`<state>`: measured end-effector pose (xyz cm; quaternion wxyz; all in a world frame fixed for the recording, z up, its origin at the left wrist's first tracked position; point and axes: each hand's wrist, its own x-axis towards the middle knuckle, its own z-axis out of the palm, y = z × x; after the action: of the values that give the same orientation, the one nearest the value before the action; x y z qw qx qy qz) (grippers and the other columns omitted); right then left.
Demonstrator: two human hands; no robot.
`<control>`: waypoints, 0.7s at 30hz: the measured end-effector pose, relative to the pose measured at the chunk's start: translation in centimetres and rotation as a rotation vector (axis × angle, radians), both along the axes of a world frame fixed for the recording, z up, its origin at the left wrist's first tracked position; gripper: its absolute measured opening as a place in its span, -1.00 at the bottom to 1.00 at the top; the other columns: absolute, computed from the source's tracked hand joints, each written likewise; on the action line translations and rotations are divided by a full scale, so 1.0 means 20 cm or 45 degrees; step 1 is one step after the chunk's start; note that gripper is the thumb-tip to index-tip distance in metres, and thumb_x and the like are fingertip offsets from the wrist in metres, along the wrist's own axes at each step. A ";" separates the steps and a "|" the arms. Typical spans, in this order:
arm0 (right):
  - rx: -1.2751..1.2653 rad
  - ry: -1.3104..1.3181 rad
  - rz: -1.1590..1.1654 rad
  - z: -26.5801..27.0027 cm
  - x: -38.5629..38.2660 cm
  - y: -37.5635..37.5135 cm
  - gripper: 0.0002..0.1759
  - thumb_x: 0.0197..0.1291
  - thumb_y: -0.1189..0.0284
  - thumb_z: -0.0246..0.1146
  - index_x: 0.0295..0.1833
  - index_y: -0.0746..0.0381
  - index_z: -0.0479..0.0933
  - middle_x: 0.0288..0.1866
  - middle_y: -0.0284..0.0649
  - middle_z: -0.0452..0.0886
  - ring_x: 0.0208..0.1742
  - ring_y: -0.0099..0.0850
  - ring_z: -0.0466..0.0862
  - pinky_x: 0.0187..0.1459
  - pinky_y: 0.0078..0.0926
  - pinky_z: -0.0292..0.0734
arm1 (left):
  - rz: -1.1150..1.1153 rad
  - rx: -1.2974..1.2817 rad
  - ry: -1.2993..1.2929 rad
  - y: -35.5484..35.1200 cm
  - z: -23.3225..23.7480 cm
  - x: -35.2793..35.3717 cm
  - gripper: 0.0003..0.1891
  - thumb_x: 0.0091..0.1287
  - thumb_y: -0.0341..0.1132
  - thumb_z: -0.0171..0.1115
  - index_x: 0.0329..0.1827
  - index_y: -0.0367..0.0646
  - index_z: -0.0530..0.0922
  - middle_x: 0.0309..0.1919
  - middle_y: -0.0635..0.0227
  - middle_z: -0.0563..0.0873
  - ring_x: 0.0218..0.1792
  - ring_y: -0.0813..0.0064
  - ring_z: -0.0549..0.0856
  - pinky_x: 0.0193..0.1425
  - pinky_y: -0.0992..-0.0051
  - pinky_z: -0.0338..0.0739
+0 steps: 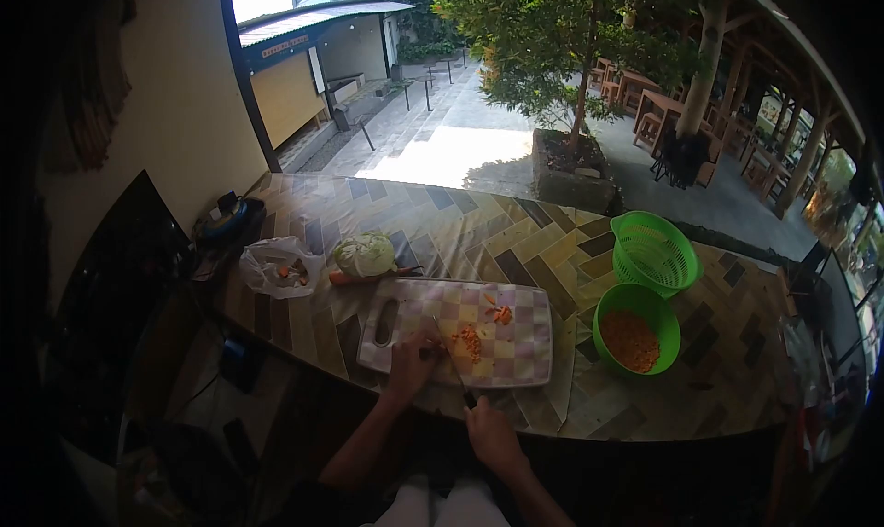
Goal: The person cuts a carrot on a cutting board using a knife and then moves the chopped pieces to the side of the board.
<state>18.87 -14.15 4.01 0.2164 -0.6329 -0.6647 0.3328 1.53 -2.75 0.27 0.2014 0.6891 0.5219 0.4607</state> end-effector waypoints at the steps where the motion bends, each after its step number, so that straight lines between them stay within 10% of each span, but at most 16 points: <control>1: -0.021 -0.054 -0.003 0.00 -0.01 0.01 -0.72 0.41 0.32 0.07 -0.14 0.38 0.36 -0.38 0.17 0.62 -0.24 0.17 0.62 -0.24 0.07 0.47 | -0.001 0.011 0.033 0.00 -0.01 0.00 -0.84 0.09 -0.49 0.36 -0.25 -0.21 0.64 -0.28 0.18 0.75 -0.24 0.17 0.74 -0.14 0.32 0.59; 21: 0.036 0.208 -0.096 0.03 0.02 0.04 -0.67 0.36 0.27 0.15 -0.18 0.38 0.42 -0.39 0.19 0.61 -0.23 0.20 0.61 -0.25 0.06 0.45 | 0.045 0.017 -0.204 0.02 0.17 -0.04 -0.87 0.21 -0.55 0.30 -0.19 -0.25 0.70 -0.27 0.25 0.78 -0.25 0.44 0.79 -0.13 0.51 0.64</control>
<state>19.30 -13.31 4.60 0.2913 -0.6251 -0.6251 0.3656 0.65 -2.27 3.58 0.2297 0.6421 0.5130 0.5213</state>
